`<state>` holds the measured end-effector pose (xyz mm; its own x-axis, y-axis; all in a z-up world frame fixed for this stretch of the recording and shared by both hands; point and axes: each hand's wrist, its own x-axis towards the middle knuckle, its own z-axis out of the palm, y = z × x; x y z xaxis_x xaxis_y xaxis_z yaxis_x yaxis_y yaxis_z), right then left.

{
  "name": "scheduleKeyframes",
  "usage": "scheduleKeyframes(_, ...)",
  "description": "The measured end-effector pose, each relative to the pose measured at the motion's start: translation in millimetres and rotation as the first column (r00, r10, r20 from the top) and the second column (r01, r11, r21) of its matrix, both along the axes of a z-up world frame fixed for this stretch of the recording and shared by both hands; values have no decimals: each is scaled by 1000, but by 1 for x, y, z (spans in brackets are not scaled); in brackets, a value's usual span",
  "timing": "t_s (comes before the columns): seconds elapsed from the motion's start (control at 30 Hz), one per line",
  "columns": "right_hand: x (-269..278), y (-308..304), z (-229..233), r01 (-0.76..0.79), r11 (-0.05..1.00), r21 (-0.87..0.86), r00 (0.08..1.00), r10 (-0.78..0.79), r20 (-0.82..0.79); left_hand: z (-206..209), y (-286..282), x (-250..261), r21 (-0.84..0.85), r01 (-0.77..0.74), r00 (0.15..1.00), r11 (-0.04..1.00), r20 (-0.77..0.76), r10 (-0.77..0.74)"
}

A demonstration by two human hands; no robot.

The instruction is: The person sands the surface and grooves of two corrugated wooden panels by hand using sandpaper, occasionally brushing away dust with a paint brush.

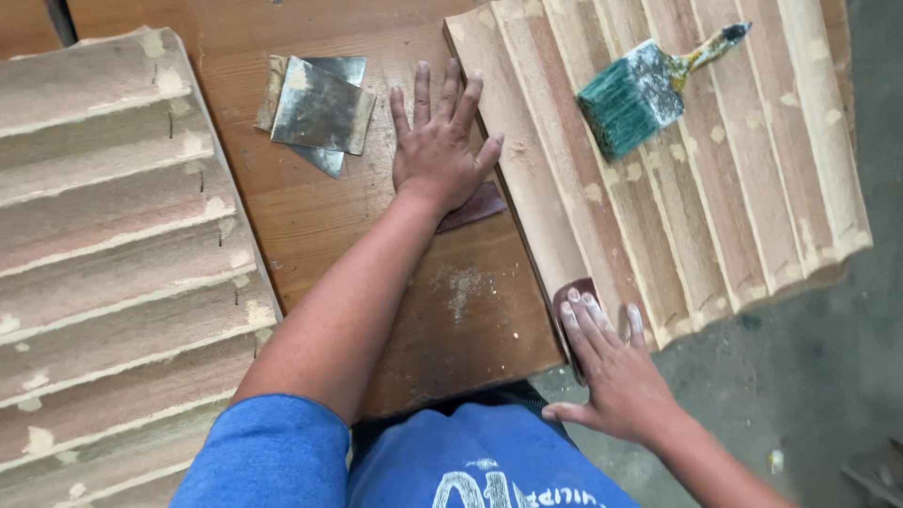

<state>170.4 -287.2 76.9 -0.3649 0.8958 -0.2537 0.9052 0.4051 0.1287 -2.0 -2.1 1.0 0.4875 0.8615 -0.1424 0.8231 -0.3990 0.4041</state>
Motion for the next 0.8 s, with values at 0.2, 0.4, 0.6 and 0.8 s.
scheduleKeyframes(0.2, -14, 113, -18, 145, 970, -197, 975, -174, -140, -5, 3, -3, 85, -13, 999, 996, 46, 10)
scheduleKeyframes(0.4, 0, 37, -13, -43, 975, 216, 990, 12, 143, 2, 6, 0, 71, -12, 998, 997, 58, 8)
scheduleKeyframes(0.6, 2, 77, -16, 167, 968, -188, 966, -198, -165, -9, -3, 11, 75, -13, 1000, 997, 18, 12)
scheduleKeyframes(0.8, -5, 94, -10, 117, 979, -167, 974, -146, -174, -4, -1, -1, 49, -9, 1000, 999, 13, 8)
